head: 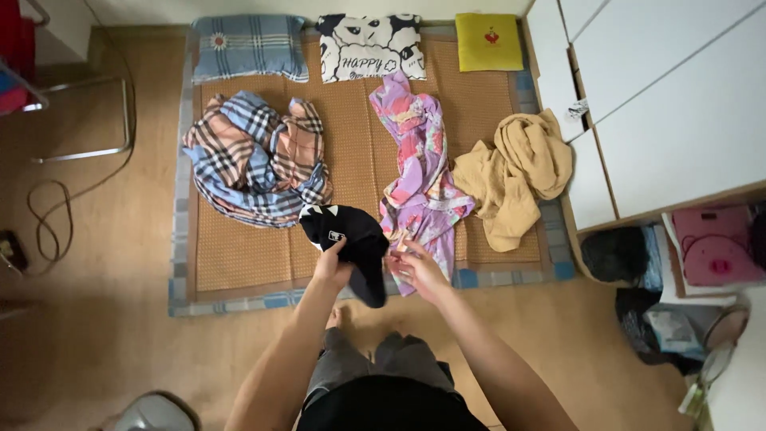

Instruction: Folding various blankets on a floor mat in a bedroom.

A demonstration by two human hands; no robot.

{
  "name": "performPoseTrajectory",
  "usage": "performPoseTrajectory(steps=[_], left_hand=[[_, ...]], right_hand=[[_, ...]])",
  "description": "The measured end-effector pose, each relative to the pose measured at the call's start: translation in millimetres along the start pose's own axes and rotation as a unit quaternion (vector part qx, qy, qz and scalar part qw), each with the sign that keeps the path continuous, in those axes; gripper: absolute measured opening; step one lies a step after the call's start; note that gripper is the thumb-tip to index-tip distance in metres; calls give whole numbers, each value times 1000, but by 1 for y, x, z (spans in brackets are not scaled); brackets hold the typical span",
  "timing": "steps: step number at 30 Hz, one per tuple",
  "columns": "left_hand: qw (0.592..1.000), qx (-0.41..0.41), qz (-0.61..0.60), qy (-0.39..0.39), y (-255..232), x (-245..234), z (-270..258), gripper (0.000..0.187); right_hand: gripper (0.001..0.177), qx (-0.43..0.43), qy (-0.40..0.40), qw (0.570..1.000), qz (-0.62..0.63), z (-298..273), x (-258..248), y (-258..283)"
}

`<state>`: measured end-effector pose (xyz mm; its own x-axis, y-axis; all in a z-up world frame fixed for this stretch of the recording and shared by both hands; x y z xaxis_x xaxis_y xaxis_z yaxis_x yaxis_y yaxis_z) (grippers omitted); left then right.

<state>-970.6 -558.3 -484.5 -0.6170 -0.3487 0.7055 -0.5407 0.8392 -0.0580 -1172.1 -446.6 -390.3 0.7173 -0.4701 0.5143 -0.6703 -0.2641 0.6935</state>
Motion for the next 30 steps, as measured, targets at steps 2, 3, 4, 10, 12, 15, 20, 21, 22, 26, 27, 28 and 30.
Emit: performPoseTrajectory(steps=[2, 3, 4, 10, 12, 15, 20, 21, 22, 26, 27, 28, 30], left_hand=[[999, 20, -24, 0, 14, 1, -1, 39], [998, 37, -43, 3, 19, 0, -2, 39], [998, 38, -46, -3, 26, 2, -2, 39], [991, 32, -119, -50, 56, -23, 21, 34], [991, -3, -66, -112, 62, -21, 17, 37], [977, -14, 6, -211, 63, -39, 28, 37], [982, 13, 10, -186, 44, -86, 87, 25], [985, 47, -1, -166, 39, -106, 104, 25], [984, 51, -3, -168, 36, -123, 118, 25], [927, 214, 118, -284, 5, -181, 158, 31], [872, 296, 196, -337, -7, -191, 160, 36], [871, 297, 196, -339, -12, -187, 161, 36], [708, 286, 392, -514, -28, -178, 156, 53]], right_hand=[[59, 28, 10, 999, -45, 1, -2, 3], [58, 50, 17, 995, -87, 1, -2, 1], [58, 57, 19, 994, -86, 2, 3, 3], [68, 143, 4, 977, -160, 36, 4, -29], [73, 17, 20, 982, -186, 72, -11, -55], [75, -14, 13, 993, -113, 86, -4, -64], [69, 57, -8, 996, -66, 130, -31, -104], [66, 88, -9, 994, -62, 138, -36, -117], [66, 91, -5, 994, -62, 148, -40, -128], [59, 92, 29, 991, -97, 199, -67, -189], [55, 87, 48, 989, -111, 212, -75, -209], [55, 89, 49, 989, -111, 228, -85, -230], [53, 70, 74, 966, -236, 262, -106, -270]])
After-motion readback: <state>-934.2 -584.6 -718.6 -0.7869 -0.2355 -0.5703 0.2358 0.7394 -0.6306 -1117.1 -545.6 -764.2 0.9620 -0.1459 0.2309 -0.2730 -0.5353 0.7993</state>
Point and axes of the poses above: each hand's wrist, its own z-axis towards the middle knuckle, its own x-axis out of the palm, y = z × x, the point moved 5 cm from there along z, towards the middle knuckle, and after that the axes turned 12 degrees about -x, right-handed, at the moved point
